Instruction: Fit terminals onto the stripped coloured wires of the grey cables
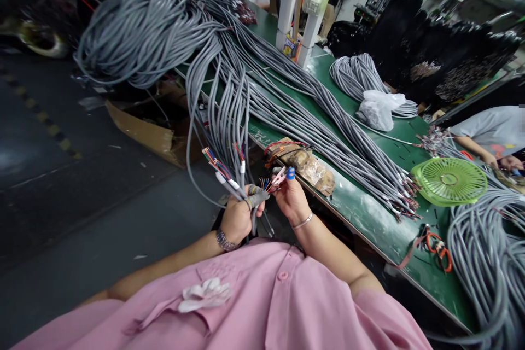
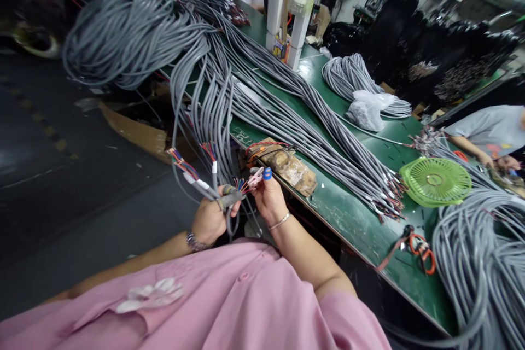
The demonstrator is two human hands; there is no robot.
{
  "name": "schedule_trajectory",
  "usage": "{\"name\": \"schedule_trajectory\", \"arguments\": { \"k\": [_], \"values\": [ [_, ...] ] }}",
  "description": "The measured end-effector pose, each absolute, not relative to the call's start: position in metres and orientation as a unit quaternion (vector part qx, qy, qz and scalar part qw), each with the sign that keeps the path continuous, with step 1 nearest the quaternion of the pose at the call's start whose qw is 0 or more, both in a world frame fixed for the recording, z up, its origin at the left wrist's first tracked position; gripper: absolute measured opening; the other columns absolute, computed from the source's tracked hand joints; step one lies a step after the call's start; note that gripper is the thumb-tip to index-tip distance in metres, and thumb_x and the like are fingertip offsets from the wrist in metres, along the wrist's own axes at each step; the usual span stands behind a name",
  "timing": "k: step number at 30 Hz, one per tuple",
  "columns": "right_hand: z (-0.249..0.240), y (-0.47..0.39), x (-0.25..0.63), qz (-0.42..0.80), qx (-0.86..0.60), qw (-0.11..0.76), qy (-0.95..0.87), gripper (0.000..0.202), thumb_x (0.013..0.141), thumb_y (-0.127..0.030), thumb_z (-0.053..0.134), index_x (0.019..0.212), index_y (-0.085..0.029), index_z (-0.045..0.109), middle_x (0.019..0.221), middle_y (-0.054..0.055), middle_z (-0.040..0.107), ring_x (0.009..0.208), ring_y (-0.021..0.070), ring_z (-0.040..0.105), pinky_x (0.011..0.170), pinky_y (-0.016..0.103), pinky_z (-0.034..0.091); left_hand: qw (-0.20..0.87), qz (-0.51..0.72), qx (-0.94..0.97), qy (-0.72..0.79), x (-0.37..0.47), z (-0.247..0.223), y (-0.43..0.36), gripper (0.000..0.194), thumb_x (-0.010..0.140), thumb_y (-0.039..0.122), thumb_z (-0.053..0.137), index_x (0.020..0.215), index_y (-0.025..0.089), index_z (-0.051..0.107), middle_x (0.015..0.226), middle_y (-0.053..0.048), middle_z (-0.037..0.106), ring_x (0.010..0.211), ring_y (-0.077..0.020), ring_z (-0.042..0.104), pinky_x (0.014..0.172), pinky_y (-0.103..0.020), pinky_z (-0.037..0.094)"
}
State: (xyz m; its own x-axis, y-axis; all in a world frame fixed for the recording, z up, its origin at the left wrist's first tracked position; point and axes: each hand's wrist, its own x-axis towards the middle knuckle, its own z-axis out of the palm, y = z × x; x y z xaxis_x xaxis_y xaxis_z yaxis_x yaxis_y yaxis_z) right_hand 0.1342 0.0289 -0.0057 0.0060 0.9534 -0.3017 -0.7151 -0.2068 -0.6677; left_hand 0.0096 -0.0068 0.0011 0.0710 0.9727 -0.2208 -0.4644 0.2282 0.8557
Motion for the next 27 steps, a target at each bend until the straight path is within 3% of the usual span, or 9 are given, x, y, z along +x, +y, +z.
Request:
{"name": "schedule_trajectory", "arguments": {
  "k": [5, 9, 14, 19, 23, 27],
  "values": [
    [-0.005, 0.023, 0.141, 0.723, -0.342, 0.573, -0.181, 0.048, 0.078, -0.067, 0.059, 0.084, -0.019, 0.065, 0.074, 0.0, 0.064, 0.061, 0.0103, 0.055, 0.057, 0.022, 0.046, 0.66, 0.536, 0.316, 0.421, 0.007, 0.001, -0.008, 0.017, 0.071, 0.024, 0.069, 0.065, 0.017, 0.056, 0.049, 0.004, 0.053, 0.041, -0.0069, 0.044, 0.04, -0.018, 0.033],
    [-0.002, 0.016, 0.159, 0.764, -0.382, 0.47, -0.224, 0.06, 0.076, -0.074, 0.053, 0.087, -0.017, 0.065, 0.08, 0.004, 0.067, 0.065, 0.0118, 0.058, 0.059, 0.024, 0.048, 0.651, 0.531, 0.332, 0.429, 0.004, -0.004, -0.011, 0.016, 0.07, 0.026, 0.069, 0.066, 0.018, 0.057, 0.049, 0.004, 0.054, 0.042, -0.0078, 0.046, 0.04, -0.018, 0.034],
    [0.011, 0.01, 0.177, 0.745, -0.442, 0.341, -0.366, 0.049, 0.069, -0.06, 0.072, 0.087, -0.015, 0.067, 0.08, 0.004, 0.067, 0.067, 0.0116, 0.059, 0.064, 0.025, 0.048, 0.631, 0.501, 0.369, 0.464, 0.0, -0.013, -0.02, 0.02, 0.067, 0.031, 0.072, 0.066, 0.017, 0.057, 0.048, 0.003, 0.055, 0.041, -0.0089, 0.047, 0.039, -0.019, 0.036],
    [0.018, 0.01, 0.174, 0.684, -0.462, 0.317, -0.468, 0.039, 0.062, -0.048, 0.081, 0.077, -0.015, 0.065, 0.069, -0.002, 0.062, 0.062, 0.0091, 0.052, 0.065, 0.024, 0.043, 0.624, 0.463, 0.419, 0.469, -0.006, -0.02, -0.024, 0.019, 0.067, 0.03, 0.073, 0.069, 0.017, 0.06, 0.051, 0.002, 0.059, 0.044, -0.0108, 0.053, 0.043, -0.021, 0.042],
    [0.021, 0.007, 0.166, 0.629, -0.444, 0.298, -0.563, 0.032, 0.072, -0.045, 0.074, 0.078, -0.015, 0.065, 0.071, -0.001, 0.063, 0.067, 0.0123, 0.053, 0.069, 0.027, 0.044, 0.634, 0.368, 0.502, 0.459, -0.011, -0.018, -0.02, 0.011, 0.067, 0.023, 0.071, 0.066, 0.015, 0.064, 0.055, -0.002, 0.065, 0.049, -0.0141, 0.059, 0.049, -0.024, 0.047],
    [0.034, -0.002, 0.16, 0.444, -0.451, 0.262, -0.729, 0.014, 0.081, -0.03, 0.066, 0.076, -0.017, 0.065, 0.077, 0.002, 0.062, 0.075, 0.0155, 0.054, 0.076, 0.03, 0.044, 0.659, 0.283, 0.54, 0.44, -0.014, -0.02, -0.016, 0.009, 0.067, 0.017, 0.065, 0.059, 0.014, 0.065, 0.053, -0.003, 0.066, 0.049, -0.0148, 0.059, 0.052, -0.025, 0.047]
  ]
}}
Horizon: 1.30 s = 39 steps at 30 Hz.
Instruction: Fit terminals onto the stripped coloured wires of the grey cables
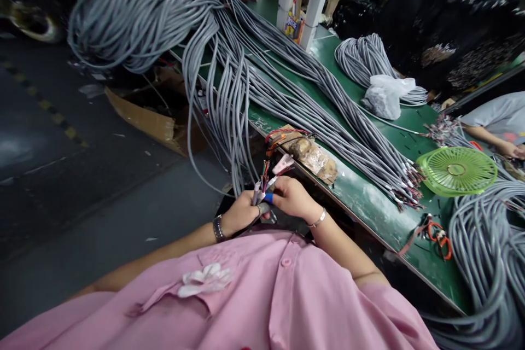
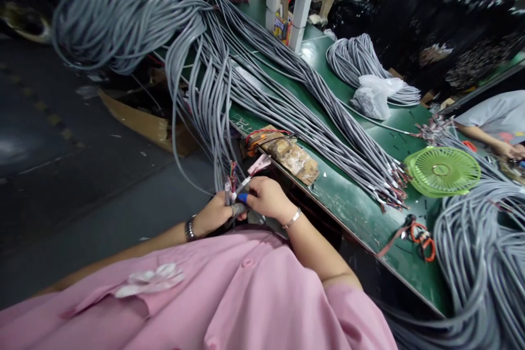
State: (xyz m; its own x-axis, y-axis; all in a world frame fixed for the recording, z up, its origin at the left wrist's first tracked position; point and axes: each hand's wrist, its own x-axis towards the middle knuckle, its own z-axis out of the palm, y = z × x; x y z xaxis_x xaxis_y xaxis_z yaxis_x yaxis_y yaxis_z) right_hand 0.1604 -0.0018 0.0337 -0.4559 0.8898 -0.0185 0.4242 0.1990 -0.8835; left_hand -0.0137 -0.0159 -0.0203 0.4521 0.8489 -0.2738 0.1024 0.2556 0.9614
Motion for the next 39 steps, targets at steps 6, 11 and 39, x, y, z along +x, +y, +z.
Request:
{"name": "schedule_trajectory", "arguments": {
  "k": [6, 11, 39],
  "values": [
    [0.03, -0.017, 0.167, 0.356, -0.507, 0.352, -0.701, 0.021, 0.083, -0.031, 0.066, 0.1, -0.019, 0.066, 0.095, 0.006, 0.064, 0.087, 0.0185, 0.056, 0.083, 0.033, 0.044, 0.685, 0.384, 0.437, 0.439, -0.013, -0.02, -0.012, 0.016, 0.072, 0.023, 0.065, 0.058, 0.015, 0.065, 0.052, -0.003, 0.063, 0.048, -0.0138, 0.056, 0.051, -0.025, 0.046],
    [0.005, -0.024, 0.158, 0.556, -0.501, 0.449, -0.488, 0.031, 0.077, -0.041, 0.071, 0.099, -0.02, 0.064, 0.084, 0.002, 0.064, 0.07, 0.0139, 0.057, 0.064, 0.027, 0.047, 0.675, 0.442, 0.416, 0.42, -0.006, -0.016, -0.013, 0.018, 0.073, 0.025, 0.068, 0.058, 0.014, 0.067, 0.054, -0.004, 0.064, 0.051, -0.0144, 0.058, 0.054, -0.026, 0.046],
    [0.0, -0.008, 0.145, 0.611, -0.499, 0.465, -0.401, 0.028, 0.067, -0.042, 0.078, 0.073, -0.018, 0.066, 0.065, -0.001, 0.061, 0.058, 0.0116, 0.05, 0.056, 0.025, 0.043, 0.676, 0.496, 0.287, 0.463, -0.006, -0.019, -0.014, 0.02, 0.068, 0.031, 0.073, 0.07, 0.013, 0.065, 0.057, -0.005, 0.069, 0.049, -0.0167, 0.064, 0.042, -0.022, 0.036]
  ]
}}
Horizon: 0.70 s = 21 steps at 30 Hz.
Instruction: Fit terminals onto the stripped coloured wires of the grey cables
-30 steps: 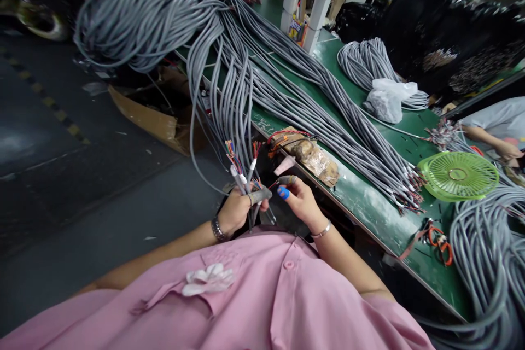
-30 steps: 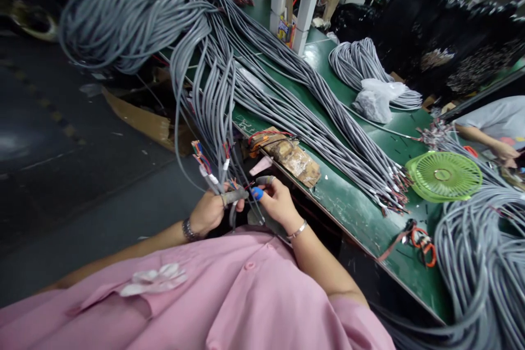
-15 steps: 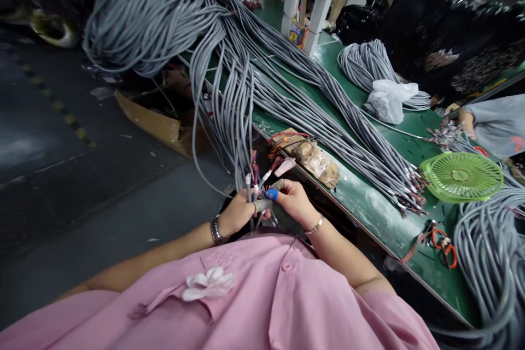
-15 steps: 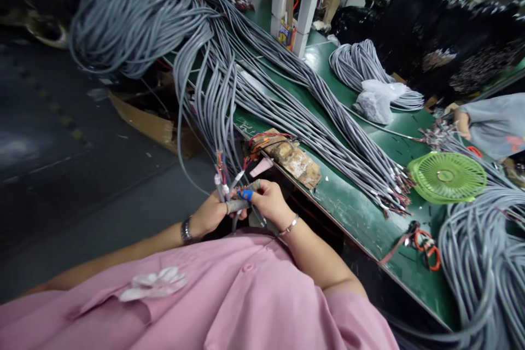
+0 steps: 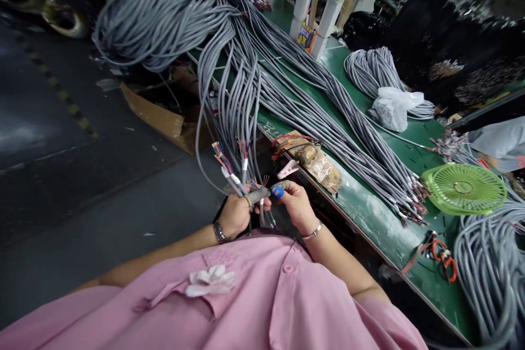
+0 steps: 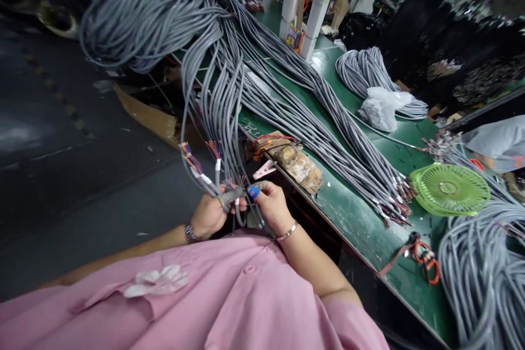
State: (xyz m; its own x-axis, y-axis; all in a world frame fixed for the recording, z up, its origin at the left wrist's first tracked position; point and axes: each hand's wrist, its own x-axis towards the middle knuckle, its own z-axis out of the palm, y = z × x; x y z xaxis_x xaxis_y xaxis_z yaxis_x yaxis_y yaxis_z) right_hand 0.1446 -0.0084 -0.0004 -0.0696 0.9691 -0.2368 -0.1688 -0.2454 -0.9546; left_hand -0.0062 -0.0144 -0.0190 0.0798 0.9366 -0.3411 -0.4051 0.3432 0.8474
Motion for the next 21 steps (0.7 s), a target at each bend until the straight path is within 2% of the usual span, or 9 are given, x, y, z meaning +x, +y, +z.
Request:
{"name": "schedule_trajectory", "arguments": {
  "k": [10, 15, 18, 21],
  "values": [
    [0.004, -0.013, 0.142, 0.608, -0.5, 0.466, -0.404, 0.023, 0.066, -0.036, 0.079, 0.072, -0.017, 0.066, 0.067, -0.001, 0.062, 0.06, 0.0108, 0.051, 0.057, 0.024, 0.042, 0.669, 0.523, 0.257, 0.461, -0.007, -0.022, -0.012, 0.019, 0.068, 0.029, 0.071, 0.076, 0.013, 0.066, 0.057, -0.004, 0.068, 0.049, -0.0161, 0.064, 0.04, -0.021, 0.035],
    [0.003, -0.017, 0.143, 0.619, -0.487, 0.456, -0.415, 0.025, 0.066, -0.038, 0.079, 0.071, -0.017, 0.066, 0.066, -0.001, 0.062, 0.06, 0.0116, 0.052, 0.058, 0.025, 0.043, 0.663, 0.525, 0.264, 0.464, -0.008, -0.021, -0.011, 0.017, 0.067, 0.029, 0.07, 0.07, 0.014, 0.064, 0.053, -0.002, 0.065, 0.045, -0.013, 0.06, 0.041, -0.021, 0.036],
    [-0.004, -0.017, 0.148, 0.629, -0.489, 0.456, -0.397, 0.029, 0.067, -0.043, 0.078, 0.069, -0.016, 0.065, 0.064, -0.001, 0.06, 0.057, 0.0103, 0.05, 0.057, 0.024, 0.043, 0.665, 0.528, 0.269, 0.456, -0.009, -0.02, -0.012, 0.017, 0.067, 0.03, 0.07, 0.068, 0.014, 0.064, 0.052, -0.001, 0.063, 0.045, -0.0128, 0.058, 0.041, -0.022, 0.038],
    [-0.011, -0.01, 0.158, 0.652, -0.482, 0.488, -0.324, 0.04, 0.076, -0.056, 0.066, 0.076, -0.016, 0.066, 0.065, -0.001, 0.057, 0.053, 0.0086, 0.046, 0.055, 0.023, 0.043, 0.674, 0.532, 0.279, 0.431, -0.011, -0.015, -0.012, 0.016, 0.068, 0.029, 0.07, 0.065, 0.014, 0.064, 0.049, -0.001, 0.061, 0.043, -0.0115, 0.054, 0.041, -0.022, 0.038]
  ]
}}
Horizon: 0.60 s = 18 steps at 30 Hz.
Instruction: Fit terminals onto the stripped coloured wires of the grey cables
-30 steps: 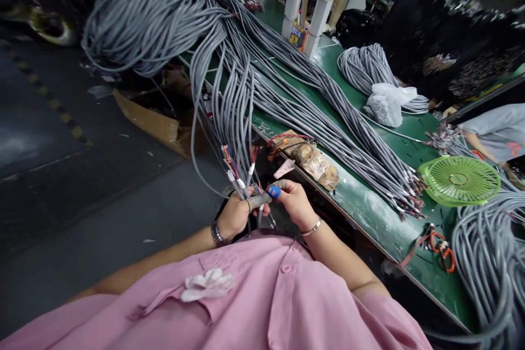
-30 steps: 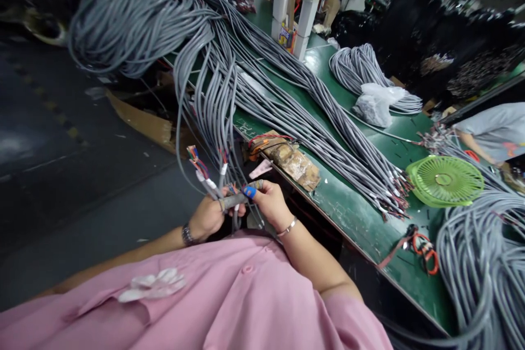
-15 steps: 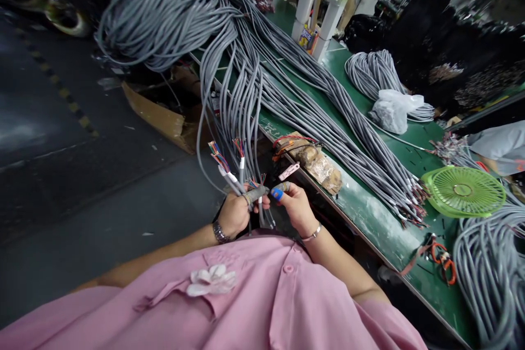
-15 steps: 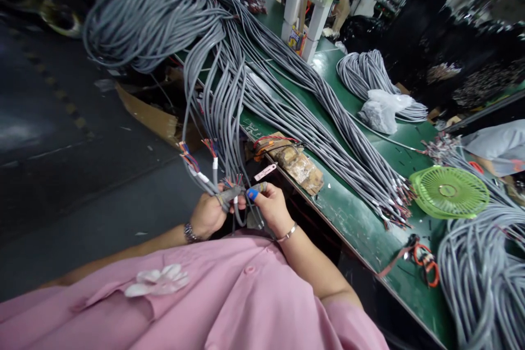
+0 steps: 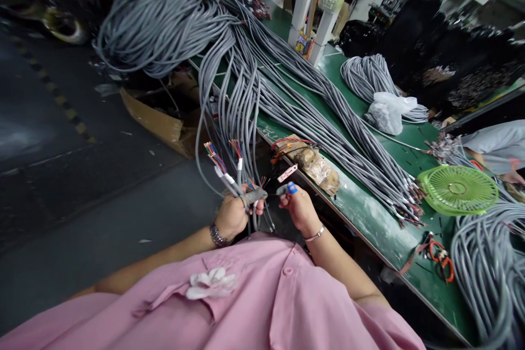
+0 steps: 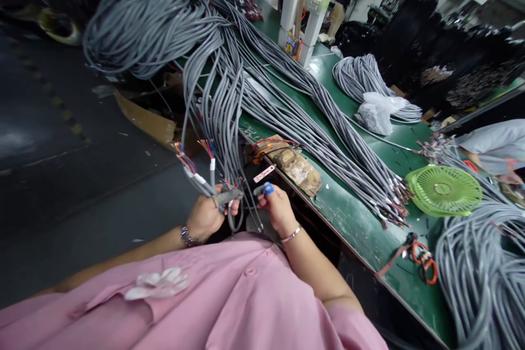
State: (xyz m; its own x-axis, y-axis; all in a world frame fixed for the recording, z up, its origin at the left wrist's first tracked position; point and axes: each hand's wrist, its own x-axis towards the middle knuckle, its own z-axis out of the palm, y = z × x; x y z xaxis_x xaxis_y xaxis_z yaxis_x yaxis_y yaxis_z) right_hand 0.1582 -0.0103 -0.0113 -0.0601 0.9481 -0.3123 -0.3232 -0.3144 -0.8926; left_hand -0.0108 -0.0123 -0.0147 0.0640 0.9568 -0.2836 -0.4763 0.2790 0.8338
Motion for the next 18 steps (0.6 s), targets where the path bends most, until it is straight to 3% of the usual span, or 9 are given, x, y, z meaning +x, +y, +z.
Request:
{"name": "schedule_trajectory", "arguments": {
  "k": [3, 7, 13, 16, 18],
  "values": [
    [-0.008, 0.002, 0.167, 0.677, -0.466, 0.508, -0.258, 0.051, 0.079, -0.066, 0.056, 0.088, -0.017, 0.065, 0.074, 0.001, 0.06, 0.054, 0.0083, 0.046, 0.054, 0.022, 0.045, 0.72, 0.493, 0.29, 0.393, -0.012, -0.006, -0.01, 0.018, 0.067, 0.031, 0.071, 0.065, 0.015, 0.064, 0.047, 0.0, 0.059, 0.04, -0.0114, 0.051, 0.039, -0.023, 0.038],
    [0.005, 0.017, 0.168, 0.703, -0.438, 0.492, -0.267, 0.05, 0.076, -0.065, 0.061, 0.093, -0.018, 0.063, 0.083, 0.002, 0.063, 0.059, 0.0091, 0.049, 0.056, 0.023, 0.047, 0.776, 0.441, 0.285, 0.349, -0.01, 0.004, -0.003, 0.02, 0.062, 0.031, 0.074, 0.071, 0.016, 0.065, 0.046, 0.001, 0.058, 0.036, -0.0118, 0.048, 0.035, -0.023, 0.035],
    [-0.002, 0.019, 0.156, 0.576, -0.482, 0.577, -0.32, 0.039, 0.073, -0.054, 0.071, 0.074, -0.018, 0.057, 0.059, -0.005, 0.052, 0.049, 0.007, 0.039, 0.051, 0.021, 0.038, 0.783, 0.436, 0.296, 0.331, -0.002, 0.004, 0.003, 0.015, 0.065, 0.027, 0.073, 0.066, 0.016, 0.064, 0.045, 0.001, 0.056, 0.037, -0.0111, 0.048, 0.035, -0.023, 0.035],
    [-0.008, 0.016, 0.153, 0.517, -0.508, 0.603, -0.332, 0.04, 0.076, -0.058, 0.066, 0.075, -0.018, 0.058, 0.059, -0.003, 0.054, 0.05, 0.0079, 0.041, 0.051, 0.022, 0.039, 0.786, 0.432, 0.29, 0.335, 0.0, 0.003, 0.004, 0.016, 0.065, 0.029, 0.072, 0.069, 0.015, 0.064, 0.045, 0.0, 0.057, 0.036, -0.0111, 0.048, 0.035, -0.023, 0.035],
    [-0.008, 0.016, 0.152, 0.546, -0.506, 0.588, -0.316, 0.045, 0.076, -0.063, 0.063, 0.077, -0.018, 0.059, 0.063, -0.001, 0.057, 0.051, 0.0084, 0.044, 0.052, 0.022, 0.041, 0.787, 0.428, 0.287, 0.34, 0.001, 0.004, 0.005, 0.018, 0.064, 0.031, 0.072, 0.069, 0.015, 0.064, 0.044, 0.0, 0.056, 0.036, -0.0109, 0.047, 0.035, -0.022, 0.034]
  ]
}}
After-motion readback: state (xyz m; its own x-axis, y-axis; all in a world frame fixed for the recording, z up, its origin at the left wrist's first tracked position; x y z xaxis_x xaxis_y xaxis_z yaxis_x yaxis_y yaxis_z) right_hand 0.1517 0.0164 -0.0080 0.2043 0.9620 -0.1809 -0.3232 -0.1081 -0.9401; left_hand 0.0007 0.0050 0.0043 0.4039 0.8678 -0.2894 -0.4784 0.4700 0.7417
